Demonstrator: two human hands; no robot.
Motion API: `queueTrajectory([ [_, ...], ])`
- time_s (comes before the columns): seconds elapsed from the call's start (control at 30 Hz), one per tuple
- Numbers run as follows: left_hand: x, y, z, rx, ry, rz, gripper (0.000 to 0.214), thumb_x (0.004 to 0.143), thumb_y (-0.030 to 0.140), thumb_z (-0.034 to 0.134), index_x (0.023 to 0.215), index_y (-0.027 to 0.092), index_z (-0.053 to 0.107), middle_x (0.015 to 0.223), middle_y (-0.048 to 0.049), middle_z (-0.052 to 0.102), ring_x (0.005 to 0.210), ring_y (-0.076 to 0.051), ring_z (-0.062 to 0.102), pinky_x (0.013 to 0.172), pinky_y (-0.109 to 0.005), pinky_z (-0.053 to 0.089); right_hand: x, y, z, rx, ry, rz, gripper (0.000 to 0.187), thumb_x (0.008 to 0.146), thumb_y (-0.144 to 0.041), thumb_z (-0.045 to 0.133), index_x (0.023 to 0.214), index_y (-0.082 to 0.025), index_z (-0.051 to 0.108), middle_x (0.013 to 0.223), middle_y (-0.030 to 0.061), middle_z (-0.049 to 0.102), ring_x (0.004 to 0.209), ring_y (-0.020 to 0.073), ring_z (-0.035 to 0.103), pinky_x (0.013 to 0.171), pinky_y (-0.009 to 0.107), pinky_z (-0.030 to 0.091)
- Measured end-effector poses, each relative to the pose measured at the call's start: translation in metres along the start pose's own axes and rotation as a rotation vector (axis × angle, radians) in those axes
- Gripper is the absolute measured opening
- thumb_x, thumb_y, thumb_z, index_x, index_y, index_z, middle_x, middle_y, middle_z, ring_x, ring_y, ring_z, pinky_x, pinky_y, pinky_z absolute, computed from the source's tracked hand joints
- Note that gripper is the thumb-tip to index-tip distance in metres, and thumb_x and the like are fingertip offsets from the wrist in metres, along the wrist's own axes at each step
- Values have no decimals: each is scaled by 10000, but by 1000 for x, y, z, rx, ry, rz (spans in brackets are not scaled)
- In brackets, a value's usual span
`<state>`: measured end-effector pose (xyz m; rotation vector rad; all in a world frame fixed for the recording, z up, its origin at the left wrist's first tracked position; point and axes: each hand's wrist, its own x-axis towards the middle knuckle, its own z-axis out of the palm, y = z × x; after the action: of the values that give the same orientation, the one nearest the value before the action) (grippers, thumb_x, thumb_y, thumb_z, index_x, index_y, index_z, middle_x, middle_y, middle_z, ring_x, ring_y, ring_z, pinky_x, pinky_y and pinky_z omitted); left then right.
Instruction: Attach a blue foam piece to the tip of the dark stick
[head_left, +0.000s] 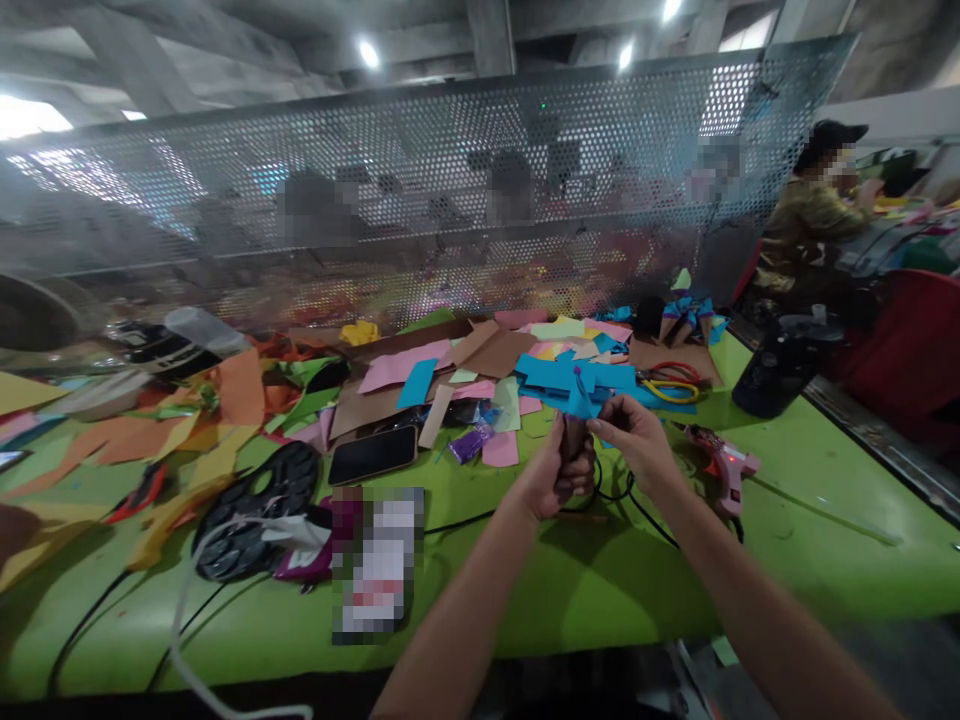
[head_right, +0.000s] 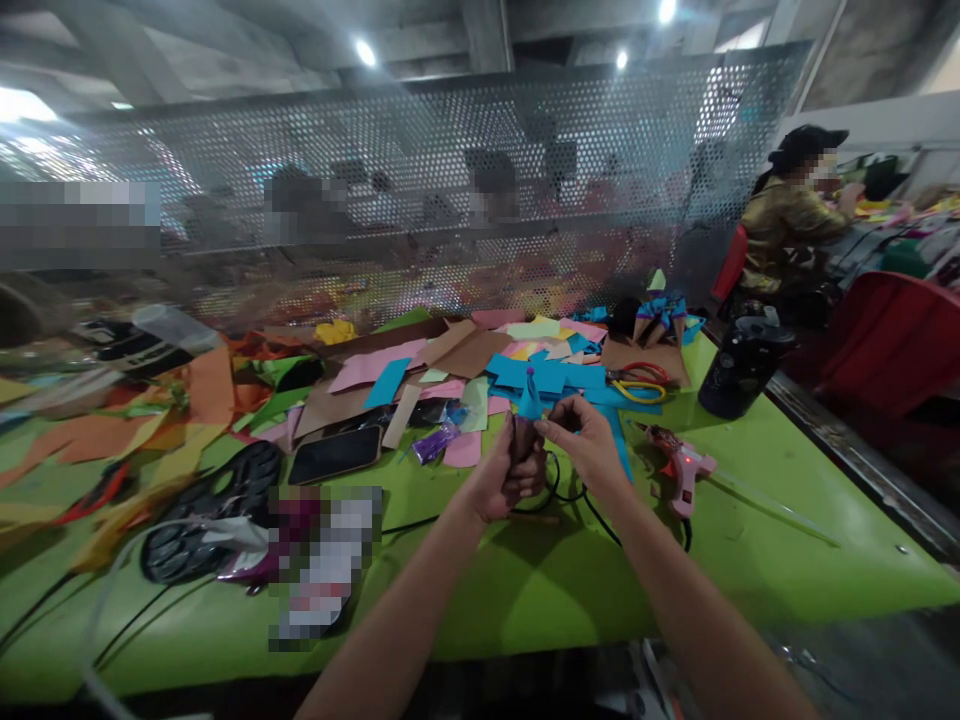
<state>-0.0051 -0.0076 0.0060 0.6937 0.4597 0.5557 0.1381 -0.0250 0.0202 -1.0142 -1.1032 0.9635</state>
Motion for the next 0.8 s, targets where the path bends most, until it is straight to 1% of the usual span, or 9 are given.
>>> queueTrajectory([
  [0.23,0,-1,3,25,12,-12,650,848,786,244,741,190,478,362,111,236,312,-55,98,322,-162,212,-2,-2,3,27,-25,30,378,605,-429,827,669,-224,516,607,-46,529,567,128,492,552,263,383],
  [0.37,0,-1,5,36,28,-21,653,869,766,193,731,189,468,357,109,224,309,-56,100,323,-160,202,-3,-3,3,16,-19,32,378,608,-429,831,684,-221,525,601,-46,526,560,129,501,554,266,383],
  [0.5,-1,0,7,15,29,17,627,861,768,266,749,189,480,365,109,226,315,-58,112,327,-163,204,-3,-5,2,40,-41,23,360,636,-455,807,704,-221,542,632,-33,549,588,137,511,562,270,395],
  [0.6,-1,0,6,4,32,41,622,851,772,300,752,188,488,371,109,233,315,-52,105,330,-167,200,-3,-5,1,45,-28,11,338,660,-459,790,728,-220,561,679,-20,565,640,143,523,591,268,406],
  [0.7,1,-2,5,18,51,72,626,841,780,317,738,187,488,381,107,245,310,-49,118,332,-173,197,-3,-4,0,-15,-18,7,343,647,-455,792,723,-216,558,664,-22,556,621,137,494,574,263,384],
  [0.8,3,-4,5,62,100,106,637,814,797,362,718,180,484,407,97,290,317,-47,170,341,-179,218,-4,-2,0,-92,-14,-13,342,647,-448,786,738,-215,554,638,-33,533,593,130,459,554,260,355],
])
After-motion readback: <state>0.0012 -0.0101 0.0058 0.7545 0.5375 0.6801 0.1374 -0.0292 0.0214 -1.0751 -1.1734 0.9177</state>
